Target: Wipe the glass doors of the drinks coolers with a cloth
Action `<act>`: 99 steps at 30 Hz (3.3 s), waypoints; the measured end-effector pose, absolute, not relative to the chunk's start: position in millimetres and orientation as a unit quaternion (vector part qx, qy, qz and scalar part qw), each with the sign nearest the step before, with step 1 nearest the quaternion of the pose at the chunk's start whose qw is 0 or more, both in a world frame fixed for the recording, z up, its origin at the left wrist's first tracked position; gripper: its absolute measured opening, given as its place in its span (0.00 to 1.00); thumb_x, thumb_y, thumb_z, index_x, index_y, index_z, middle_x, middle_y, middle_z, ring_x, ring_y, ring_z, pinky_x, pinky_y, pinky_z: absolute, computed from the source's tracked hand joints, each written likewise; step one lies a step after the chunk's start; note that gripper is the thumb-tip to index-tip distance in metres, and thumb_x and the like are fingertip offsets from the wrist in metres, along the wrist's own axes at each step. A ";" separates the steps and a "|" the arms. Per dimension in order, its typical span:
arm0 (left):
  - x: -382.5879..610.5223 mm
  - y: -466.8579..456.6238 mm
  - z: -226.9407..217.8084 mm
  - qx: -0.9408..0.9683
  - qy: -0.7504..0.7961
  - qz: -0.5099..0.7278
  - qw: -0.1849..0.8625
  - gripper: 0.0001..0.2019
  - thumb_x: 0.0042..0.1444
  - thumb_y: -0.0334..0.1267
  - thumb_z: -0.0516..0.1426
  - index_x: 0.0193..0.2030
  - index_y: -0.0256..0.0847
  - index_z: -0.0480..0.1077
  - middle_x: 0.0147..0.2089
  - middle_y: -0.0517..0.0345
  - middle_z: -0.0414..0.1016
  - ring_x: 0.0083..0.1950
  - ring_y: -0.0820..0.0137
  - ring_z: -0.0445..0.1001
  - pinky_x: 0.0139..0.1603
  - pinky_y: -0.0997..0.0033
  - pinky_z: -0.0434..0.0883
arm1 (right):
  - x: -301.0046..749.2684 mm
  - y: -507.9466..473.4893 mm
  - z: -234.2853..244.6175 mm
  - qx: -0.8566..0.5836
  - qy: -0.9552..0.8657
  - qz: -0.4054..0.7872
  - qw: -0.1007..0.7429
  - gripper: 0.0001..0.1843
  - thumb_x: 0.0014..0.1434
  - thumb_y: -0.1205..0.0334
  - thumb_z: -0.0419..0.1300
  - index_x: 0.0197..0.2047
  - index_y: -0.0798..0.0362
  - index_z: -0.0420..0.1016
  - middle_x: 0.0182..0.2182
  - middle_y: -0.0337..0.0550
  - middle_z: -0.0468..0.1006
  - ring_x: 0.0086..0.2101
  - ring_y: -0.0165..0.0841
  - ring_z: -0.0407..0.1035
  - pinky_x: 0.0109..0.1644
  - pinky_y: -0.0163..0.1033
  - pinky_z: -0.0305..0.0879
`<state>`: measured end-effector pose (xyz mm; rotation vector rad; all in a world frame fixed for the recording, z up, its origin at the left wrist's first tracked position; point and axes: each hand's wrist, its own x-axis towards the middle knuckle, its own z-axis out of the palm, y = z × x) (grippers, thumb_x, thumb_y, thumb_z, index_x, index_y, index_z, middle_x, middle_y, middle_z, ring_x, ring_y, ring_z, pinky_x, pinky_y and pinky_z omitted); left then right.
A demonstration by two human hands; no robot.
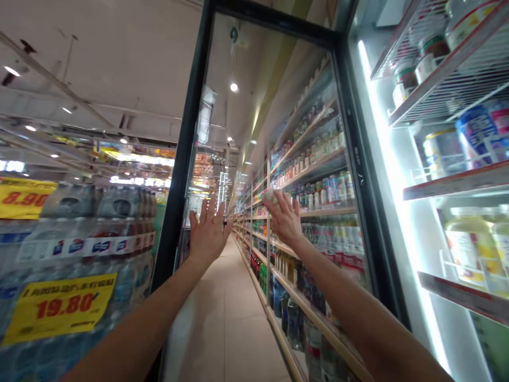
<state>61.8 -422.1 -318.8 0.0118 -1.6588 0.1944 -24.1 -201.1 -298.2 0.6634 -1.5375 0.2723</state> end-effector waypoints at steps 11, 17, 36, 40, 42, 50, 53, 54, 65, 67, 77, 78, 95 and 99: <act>58.9 -420.4 -321.2 0.005 -0.721 0.090 0.687 0.26 0.61 0.46 0.41 0.63 0.34 0.54 0.68 0.41 0.47 0.69 0.55 0.42 0.64 0.41 0.41 | -47.8 -134.6 -308.9 0.178 -0.682 0.184 0.685 0.24 0.61 0.63 0.45 0.59 0.41 0.62 0.63 0.45 0.52 0.62 0.43 0.45 0.60 0.62 0.43; 57.6 -422.7 -322.4 0.008 -0.718 0.099 0.689 0.27 0.61 0.46 0.41 0.64 0.36 0.53 0.68 0.43 0.47 0.69 0.54 0.43 0.64 0.42 0.43 | -59.8 -94.6 -312.9 0.056 -0.706 0.269 0.653 0.24 0.60 0.62 0.45 0.59 0.45 0.62 0.64 0.50 0.51 0.61 0.47 0.48 0.57 0.65 0.47; 60.6 -419.5 -322.8 0.035 -0.733 0.105 0.671 0.27 0.61 0.47 0.41 0.64 0.35 0.53 0.68 0.45 0.46 0.69 0.55 0.41 0.65 0.43 0.42 | -46.8 -133.9 -309.1 0.009 -0.678 0.329 0.658 0.26 0.61 0.62 0.44 0.62 0.49 0.58 0.64 0.54 0.50 0.61 0.51 0.46 0.56 0.64 0.48; 61.7 -418.9 -322.6 0.035 -0.735 0.104 0.670 0.27 0.61 0.46 0.41 0.65 0.37 0.51 0.68 0.45 0.45 0.69 0.54 0.42 0.64 0.41 0.43 | -28.7 -179.3 -326.6 0.221 -0.679 0.177 0.677 0.24 0.61 0.63 0.46 0.60 0.43 0.61 0.64 0.46 0.51 0.63 0.46 0.42 0.61 0.59 0.43; 61.1 -419.1 -323.2 0.033 -0.733 0.106 0.671 0.26 0.61 0.46 0.41 0.64 0.37 0.51 0.68 0.44 0.46 0.69 0.54 0.43 0.64 0.41 0.44 | -21.7 -199.0 -335.3 0.314 -0.670 0.101 0.665 0.24 0.59 0.63 0.49 0.58 0.39 0.63 0.64 0.41 0.53 0.63 0.42 0.41 0.63 0.57 0.40; 55.9 -428.2 -324.6 0.014 -0.714 0.113 0.691 0.26 0.61 0.45 0.43 0.64 0.36 0.52 0.67 0.42 0.48 0.69 0.55 0.43 0.64 0.40 0.44 | -22.2 -208.3 -313.8 0.167 -0.655 0.314 0.667 0.23 0.63 0.60 0.42 0.60 0.45 0.61 0.64 0.46 0.50 0.63 0.46 0.41 0.61 0.62 0.40; 54.1 -416.1 -325.1 -0.039 -0.703 0.121 0.700 0.26 0.62 0.44 0.43 0.65 0.36 0.50 0.67 0.42 0.50 0.69 0.58 0.44 0.65 0.43 0.45 | -5.6 -236.0 -315.1 0.271 -0.657 0.324 0.625 0.25 0.64 0.57 0.38 0.63 0.46 0.55 0.65 0.44 0.50 0.64 0.43 0.40 0.63 0.60 0.40; 52.5 -407.4 -326.4 -0.071 -0.700 0.129 0.699 0.26 0.62 0.42 0.43 0.65 0.35 0.48 0.67 0.43 0.50 0.69 0.60 0.44 0.66 0.47 0.47 | 1.4 -246.7 -318.1 0.322 -0.655 0.322 0.603 0.26 0.64 0.56 0.37 0.64 0.46 0.52 0.64 0.43 0.51 0.64 0.41 0.41 0.63 0.59 0.40; 45.4 -409.0 -288.3 -0.128 -0.696 0.173 0.685 0.21 0.60 0.36 0.46 0.61 0.36 0.56 0.64 0.47 0.58 0.67 0.63 0.50 0.65 0.56 0.55 | -29.2 -195.6 -326.8 0.242 -0.599 0.339 0.684 0.27 0.64 0.55 0.37 0.65 0.49 0.50 0.63 0.51 0.54 0.62 0.40 0.48 0.62 0.58 0.44; 54.4 -430.0 -265.9 -0.061 -0.682 0.117 0.719 0.23 0.60 0.37 0.47 0.61 0.33 0.55 0.64 0.41 0.56 0.67 0.59 0.50 0.64 0.52 0.55 | -42.8 -175.0 -330.6 0.185 -0.634 0.274 0.699 0.26 0.64 0.55 0.39 0.64 0.49 0.53 0.63 0.51 0.54 0.62 0.43 0.48 0.61 0.60 0.43; 43.0 -389.8 -299.1 -0.285 -0.697 0.299 0.586 0.19 0.62 0.40 0.46 0.59 0.46 0.59 0.63 0.55 0.58 0.68 0.60 0.47 0.66 0.55 0.53 | -44.6 -166.7 -341.9 0.170 -0.673 0.169 0.700 0.24 0.63 0.57 0.41 0.61 0.48 0.58 0.63 0.47 0.53 0.63 0.44 0.41 0.60 0.59 0.46; 46.5 -397.8 -288.3 -0.246 -0.708 0.274 0.603 0.19 0.62 0.39 0.45 0.59 0.43 0.59 0.64 0.53 0.57 0.68 0.60 0.46 0.66 0.55 0.53 | -44.8 -166.2 -341.7 0.171 -0.674 0.169 0.699 0.24 0.63 0.57 0.42 0.61 0.49 0.58 0.64 0.47 0.53 0.63 0.44 0.41 0.60 0.59 0.46; 39.6 -392.7 -248.3 -0.131 -0.709 0.167 0.672 0.22 0.62 0.36 0.44 0.62 0.34 0.54 0.66 0.43 0.52 0.69 0.60 0.43 0.67 0.48 0.48 | -50.8 -150.9 -342.2 0.204 -0.663 0.168 0.700 0.26 0.62 0.57 0.41 0.63 0.50 0.55 0.62 0.48 0.56 0.63 0.41 0.45 0.61 0.56 0.44; 26.9 -369.5 -261.3 -0.197 -0.707 0.205 0.648 0.22 0.62 0.36 0.45 0.63 0.35 0.52 0.66 0.45 0.52 0.69 0.60 0.43 0.67 0.50 0.49 | -56.0 -126.7 -346.2 0.207 -0.669 0.145 0.699 0.27 0.62 0.57 0.42 0.64 0.53 0.52 0.62 0.50 0.55 0.62 0.40 0.47 0.62 0.56 0.42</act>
